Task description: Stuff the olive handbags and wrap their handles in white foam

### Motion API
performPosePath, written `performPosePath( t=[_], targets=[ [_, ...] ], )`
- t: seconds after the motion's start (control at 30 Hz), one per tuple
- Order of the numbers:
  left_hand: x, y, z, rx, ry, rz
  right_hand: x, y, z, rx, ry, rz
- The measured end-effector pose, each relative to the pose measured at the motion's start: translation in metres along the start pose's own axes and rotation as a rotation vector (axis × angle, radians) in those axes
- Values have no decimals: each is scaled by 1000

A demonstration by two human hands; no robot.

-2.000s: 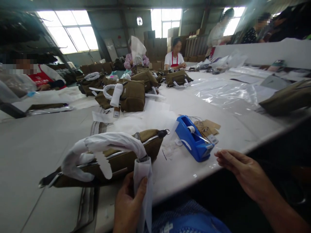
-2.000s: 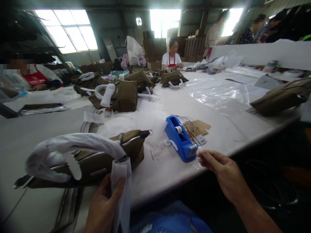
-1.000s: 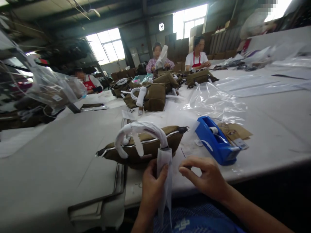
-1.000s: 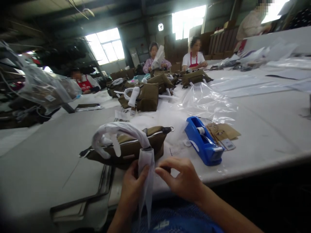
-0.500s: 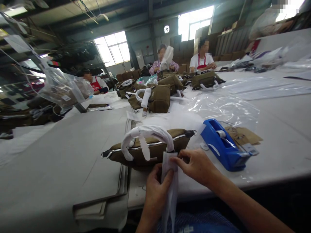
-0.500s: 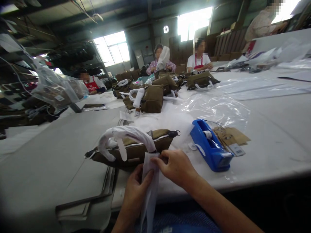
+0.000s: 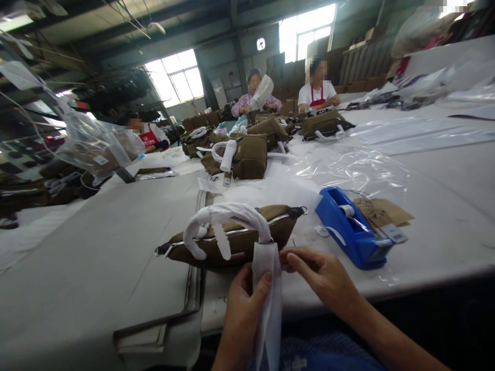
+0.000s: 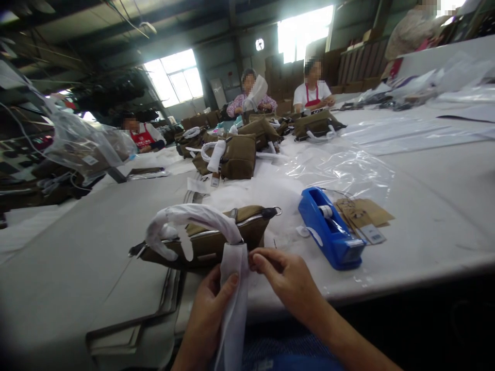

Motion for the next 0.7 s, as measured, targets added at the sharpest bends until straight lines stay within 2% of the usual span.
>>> performPosePath(
  t=[0.1, 0.27, 0.4, 0.57, 0.7],
  targets=[
    [-4, 6, -1, -13, 66, 82, -23, -11, 13, 27, -141, 110],
    [-6, 8, -1, -9, 125, 116, -37, -6, 28, -7, -205, 281],
    [-4, 5, 1, -7, 127, 84, -33, 3, 6, 18, -219, 245],
    [-5, 0, 5, -13, 121, 62, -41, 29, -30, -130, -207, 151],
    [-9, 1, 8, -60, 157, 174, -52, 37, -30, -91, -133, 1]
  ],
)
Point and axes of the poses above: each hand's wrist, its own z-axis towards the middle knuckle, its own x-axis out of the back of the hand, y = z × x, the point moved 6 cm from there along z, towards the middle knuckle, and after that the axes turned 15 degrees about -y, right-handed, at the moved point
